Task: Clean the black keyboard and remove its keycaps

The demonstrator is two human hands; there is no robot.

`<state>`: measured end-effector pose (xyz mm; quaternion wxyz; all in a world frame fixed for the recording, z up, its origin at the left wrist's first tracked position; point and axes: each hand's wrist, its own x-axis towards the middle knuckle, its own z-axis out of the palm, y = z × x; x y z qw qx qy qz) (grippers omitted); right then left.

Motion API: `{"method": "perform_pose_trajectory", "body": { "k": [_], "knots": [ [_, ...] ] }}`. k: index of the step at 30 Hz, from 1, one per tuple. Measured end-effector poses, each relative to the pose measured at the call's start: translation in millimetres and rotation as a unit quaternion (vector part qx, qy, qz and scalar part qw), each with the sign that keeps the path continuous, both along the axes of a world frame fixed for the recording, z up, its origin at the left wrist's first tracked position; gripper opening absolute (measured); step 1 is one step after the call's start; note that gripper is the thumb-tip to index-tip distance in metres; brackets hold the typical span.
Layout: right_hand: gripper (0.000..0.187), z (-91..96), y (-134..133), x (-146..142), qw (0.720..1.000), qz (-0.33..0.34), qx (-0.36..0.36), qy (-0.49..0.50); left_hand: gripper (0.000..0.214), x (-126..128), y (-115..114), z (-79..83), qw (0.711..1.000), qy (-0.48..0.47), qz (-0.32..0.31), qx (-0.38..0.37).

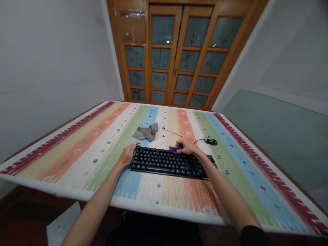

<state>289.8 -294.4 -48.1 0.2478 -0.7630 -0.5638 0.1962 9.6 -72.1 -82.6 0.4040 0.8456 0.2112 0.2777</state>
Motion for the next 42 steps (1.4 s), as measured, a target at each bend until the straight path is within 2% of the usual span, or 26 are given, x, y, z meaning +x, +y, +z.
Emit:
{"method": "perform_pose_trajectory", "body": {
  "k": [10, 14, 17, 20, 25, 33, 39, 42],
  "knots": [
    [0.011, -5.3, -3, 5, 0.999, -0.039, 0.033, -0.007, 0.064, 0, 0, -0.7, 1.000, 0.000, 0.004, -0.001],
    [0.026, 2.0, -15, 14, 0.997, -0.010, 0.060, 0.044, 0.064, 0, 0, 0.3, 1.000, 0.002, 0.002, 0.002],
    [0.034, 6.5, -24, 18, 0.996, 0.019, 0.041, 0.071, 0.064, 0, 0, 0.2, 1.000, 0.000, 0.000, 0.007],
    [0.032, 4.8, -27, 17, 0.996, 0.037, 0.005, 0.079, 0.064, 0, 0, -0.9, 1.000, -0.001, 0.003, 0.005],
    [0.024, -3.1, -20, 15, 0.998, 0.032, 0.017, 0.046, 0.063, 0, 1, -2.4, 1.000, 0.002, 0.003, -0.001],
    [0.025, -7.5, -12, 18, 0.997, 0.005, 0.020, 0.070, 0.063, 0, 0, 0.4, 1.000, 0.000, 0.000, 0.002],
    [0.034, 2.6, -25, 24, 0.990, -0.033, 0.035, 0.129, 0.063, 0, -1, 1.2, 1.000, 0.002, 0.001, 0.007],
    [0.036, 9.6, -35, 30, 0.990, -0.022, 0.021, 0.137, 0.065, 0, -1, 0.7, 1.000, 0.005, 0.003, 0.006]
  ]
}}
